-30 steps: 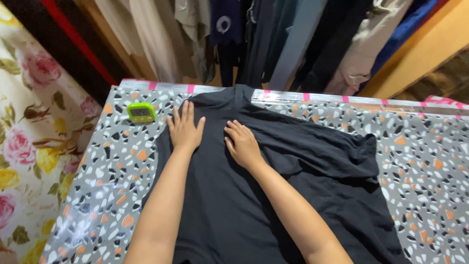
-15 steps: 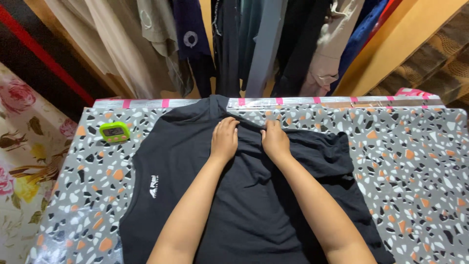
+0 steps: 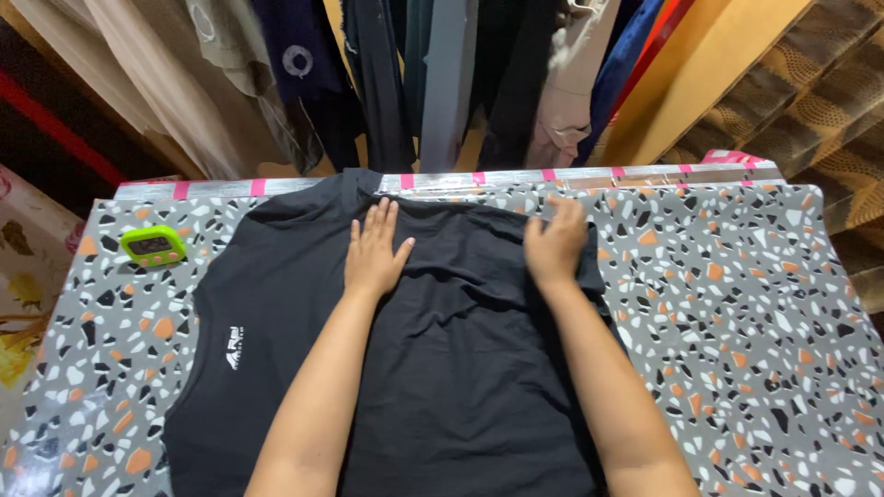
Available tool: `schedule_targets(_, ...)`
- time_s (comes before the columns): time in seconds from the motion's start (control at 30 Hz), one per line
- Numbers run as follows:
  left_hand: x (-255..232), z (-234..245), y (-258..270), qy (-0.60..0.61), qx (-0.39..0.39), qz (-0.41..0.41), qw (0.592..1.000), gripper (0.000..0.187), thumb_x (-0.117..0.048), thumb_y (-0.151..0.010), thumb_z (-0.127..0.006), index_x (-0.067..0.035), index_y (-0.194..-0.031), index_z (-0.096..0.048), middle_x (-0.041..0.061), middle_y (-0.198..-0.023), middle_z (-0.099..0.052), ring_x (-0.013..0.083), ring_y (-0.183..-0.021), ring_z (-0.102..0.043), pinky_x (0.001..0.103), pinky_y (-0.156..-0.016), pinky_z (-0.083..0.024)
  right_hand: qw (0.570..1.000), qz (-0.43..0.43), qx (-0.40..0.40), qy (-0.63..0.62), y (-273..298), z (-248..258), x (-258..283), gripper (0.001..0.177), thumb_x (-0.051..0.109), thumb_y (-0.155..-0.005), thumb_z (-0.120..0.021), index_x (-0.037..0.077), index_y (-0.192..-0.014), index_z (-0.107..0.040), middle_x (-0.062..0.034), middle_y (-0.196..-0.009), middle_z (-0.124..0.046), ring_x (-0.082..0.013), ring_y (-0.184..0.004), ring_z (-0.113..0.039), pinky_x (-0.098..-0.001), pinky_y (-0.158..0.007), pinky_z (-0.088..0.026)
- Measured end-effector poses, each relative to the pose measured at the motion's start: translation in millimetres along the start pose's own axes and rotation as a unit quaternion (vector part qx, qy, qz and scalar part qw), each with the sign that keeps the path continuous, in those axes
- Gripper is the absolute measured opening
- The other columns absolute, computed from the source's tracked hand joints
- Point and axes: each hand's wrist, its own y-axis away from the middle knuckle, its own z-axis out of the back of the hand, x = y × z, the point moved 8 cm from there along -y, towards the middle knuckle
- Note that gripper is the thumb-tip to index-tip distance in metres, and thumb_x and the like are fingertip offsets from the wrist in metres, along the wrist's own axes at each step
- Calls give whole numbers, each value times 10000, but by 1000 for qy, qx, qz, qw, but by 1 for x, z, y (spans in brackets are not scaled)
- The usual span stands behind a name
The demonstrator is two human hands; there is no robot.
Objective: The person folds a black t-shirt on a patterned ironing board. They smooth the fabric, fold the sleeves inward, then fold the shirt in half and in thirds to create a compact rectangle.
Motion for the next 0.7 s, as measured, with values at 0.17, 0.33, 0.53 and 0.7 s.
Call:
schedule_targets(0.17,-2,0,0,-14,15,16,1000,745,-513,-1038,-447,-187,-1656,-190,61,-1722,-179,252,-1576,-192,545,-1275,-106,974,-197,51,102,-8,14,-118,693,323,-795,-877,93,-1324,-494,-152,-1290,-443,-438,-1229,-502,-617,-985,-462)
schedule_targets(0.33,-2,-1,-1,-31,28,37,998,756,-557,-1029,-414,-224,-1661,-165,11,-1730,-146,213,-1582,-160,516,-1285,-96,947,-238,200,87,10,-2,-177,348,502,-870,-793,159,-810,-782,-50,-752,-711,-347,-860,-745,-428,-693,-582)
schedule_targets(0.53,0,0,-1,-26,33,49,998,742,-563,-1032,-399,-249,-1661,-164,-16,-1731,-131,200,-1584,-142,512,-1290,-85,661,-447,99,-595,-11,-4,-173,153,238,-883,-708,130,-982,-752,-6,-846,-716,-187,-811,-726,-377,-822,-589)
schedule_targets(0.7,-5,11,2,10,23,51,998,702,-586,-1052,-351,-263,-1656,-197,-25,-1722,-172,198,-1575,-174,504,-1286,-103,596,-478,67,-642,-26,-18,-186,127,213,-851,-691,86,-854,-701,-40,-760,-686,-217,-743,-724,-369,-759,-613)
